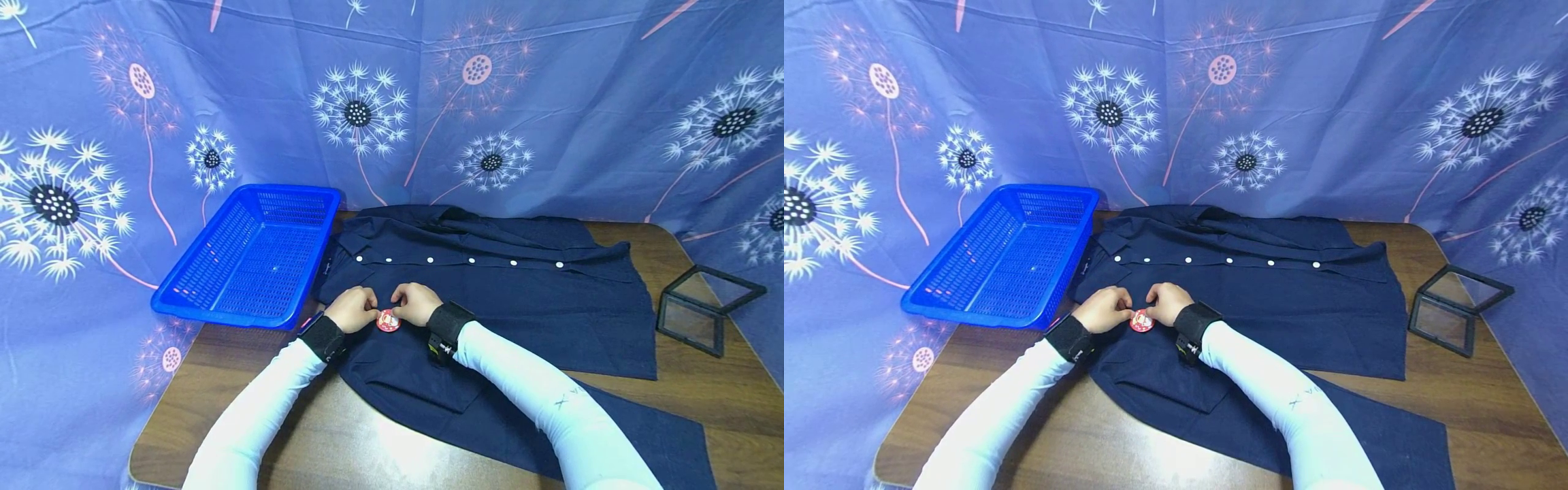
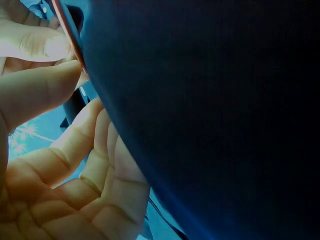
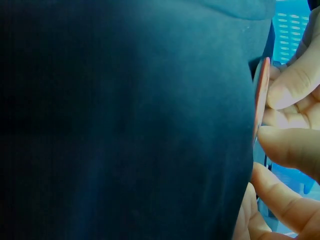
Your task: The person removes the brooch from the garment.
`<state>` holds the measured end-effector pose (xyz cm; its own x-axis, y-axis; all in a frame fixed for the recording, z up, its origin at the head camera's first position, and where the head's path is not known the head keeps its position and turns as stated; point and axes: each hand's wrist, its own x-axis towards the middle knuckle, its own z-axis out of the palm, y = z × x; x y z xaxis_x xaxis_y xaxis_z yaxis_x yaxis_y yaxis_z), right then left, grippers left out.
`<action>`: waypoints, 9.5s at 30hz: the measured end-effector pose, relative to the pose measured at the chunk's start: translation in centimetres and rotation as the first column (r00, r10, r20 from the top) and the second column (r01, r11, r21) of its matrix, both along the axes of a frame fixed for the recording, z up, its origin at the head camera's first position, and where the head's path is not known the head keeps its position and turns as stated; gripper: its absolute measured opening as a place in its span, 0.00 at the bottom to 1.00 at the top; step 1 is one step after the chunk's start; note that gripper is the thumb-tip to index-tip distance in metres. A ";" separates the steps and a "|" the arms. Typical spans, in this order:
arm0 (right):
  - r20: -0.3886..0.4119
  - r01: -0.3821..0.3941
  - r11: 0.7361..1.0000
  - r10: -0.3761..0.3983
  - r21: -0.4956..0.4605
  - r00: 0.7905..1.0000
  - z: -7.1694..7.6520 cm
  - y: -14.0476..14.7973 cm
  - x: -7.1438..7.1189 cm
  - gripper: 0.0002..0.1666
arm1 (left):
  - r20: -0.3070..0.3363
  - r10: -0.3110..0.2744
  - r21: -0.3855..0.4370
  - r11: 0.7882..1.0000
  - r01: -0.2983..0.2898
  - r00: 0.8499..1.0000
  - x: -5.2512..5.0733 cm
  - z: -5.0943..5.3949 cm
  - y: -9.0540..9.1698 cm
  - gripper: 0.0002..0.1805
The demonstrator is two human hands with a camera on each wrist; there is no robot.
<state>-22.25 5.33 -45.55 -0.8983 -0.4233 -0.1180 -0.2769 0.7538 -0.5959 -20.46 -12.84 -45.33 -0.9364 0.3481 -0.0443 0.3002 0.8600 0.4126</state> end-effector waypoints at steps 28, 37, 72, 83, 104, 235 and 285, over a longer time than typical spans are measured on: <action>-0.009 -0.019 1.000 0.018 -0.011 1.000 -0.2 0.0 0.0 0.10 | 0.105 -0.036 0.050 0.998 0.031 0.994 0.0 0.0 0.1 0.06; 0.036 -0.045 0.997 0.048 -0.068 0.998 0.7 0.1 0.3 0.08 | 0.099 -0.017 0.064 0.998 0.010 0.995 0.1 0.0 0.1 0.08; 0.055 -0.120 0.982 0.129 -0.146 0.990 1.2 0.6 0.6 0.03 | -0.059 -0.146 -0.029 0.989 0.144 0.988 2.1 0.3 -0.4 0.30; 0.032 -0.101 0.984 0.107 -0.150 0.994 1.6 0.5 1.0 0.03 | 0.005 -0.170 -0.045 0.984 0.170 0.985 2.7 0.0 -0.8 0.36; -0.011 -0.081 0.979 0.081 -0.189 0.997 1.1 0.7 0.9 0.03 | 0.046 -0.165 -0.155 0.973 0.170 0.985 2.8 0.0 -0.9 0.35; -0.514 -0.384 0.896 0.443 0.224 0.734 0.3 0.3 3.9 0.12 | -0.162 -0.151 0.071 0.984 0.164 0.975 3.9 1.8 -1.2 0.16; -0.461 -0.423 0.887 0.459 0.185 0.759 0.4 0.7 4.0 0.07 | 0.179 0.074 0.030 0.996 -0.081 0.981 2.7 0.9 0.0 0.24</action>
<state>-18.29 6.03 -45.12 -0.5615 -0.7938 0.2338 -0.8237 0.5091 -0.2497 -17.81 -12.81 -44.46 -0.9390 0.2793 -0.2008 0.1523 0.8610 0.4852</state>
